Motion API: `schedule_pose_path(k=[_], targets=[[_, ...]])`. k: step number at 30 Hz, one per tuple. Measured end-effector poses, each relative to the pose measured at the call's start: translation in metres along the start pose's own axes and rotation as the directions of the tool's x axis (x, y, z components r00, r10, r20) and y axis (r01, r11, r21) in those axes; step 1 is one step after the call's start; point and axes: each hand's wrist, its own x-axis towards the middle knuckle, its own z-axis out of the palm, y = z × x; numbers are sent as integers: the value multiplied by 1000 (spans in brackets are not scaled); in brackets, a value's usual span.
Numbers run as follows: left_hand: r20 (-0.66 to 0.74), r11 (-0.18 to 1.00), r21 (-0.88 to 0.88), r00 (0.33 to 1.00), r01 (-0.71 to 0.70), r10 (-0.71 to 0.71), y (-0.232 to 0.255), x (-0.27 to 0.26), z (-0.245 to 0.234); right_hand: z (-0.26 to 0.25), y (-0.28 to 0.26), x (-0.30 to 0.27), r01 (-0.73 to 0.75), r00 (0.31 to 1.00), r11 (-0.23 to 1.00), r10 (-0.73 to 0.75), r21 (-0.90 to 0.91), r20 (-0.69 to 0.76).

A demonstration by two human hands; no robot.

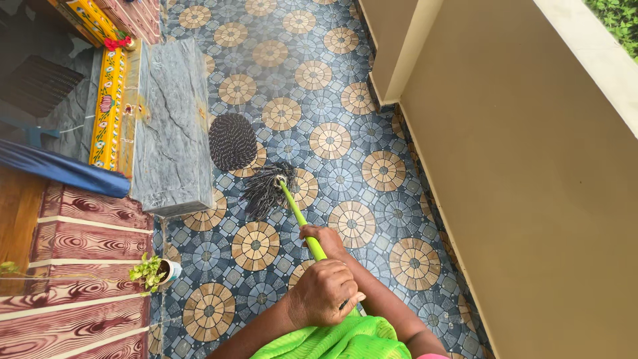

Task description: The person mops a tiled floor using a green-handled mop. They move systematically across the area, cleaning the patterned tiles and maneuvering around small potted plants and a mat.

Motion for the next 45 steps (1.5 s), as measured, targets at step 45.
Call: schedule_pose_path(k=[45], targets=[[446, 467, -863, 721, 190, 531, -94, 33, 52, -5, 97, -226, -720, 504, 643, 226, -261, -833]])
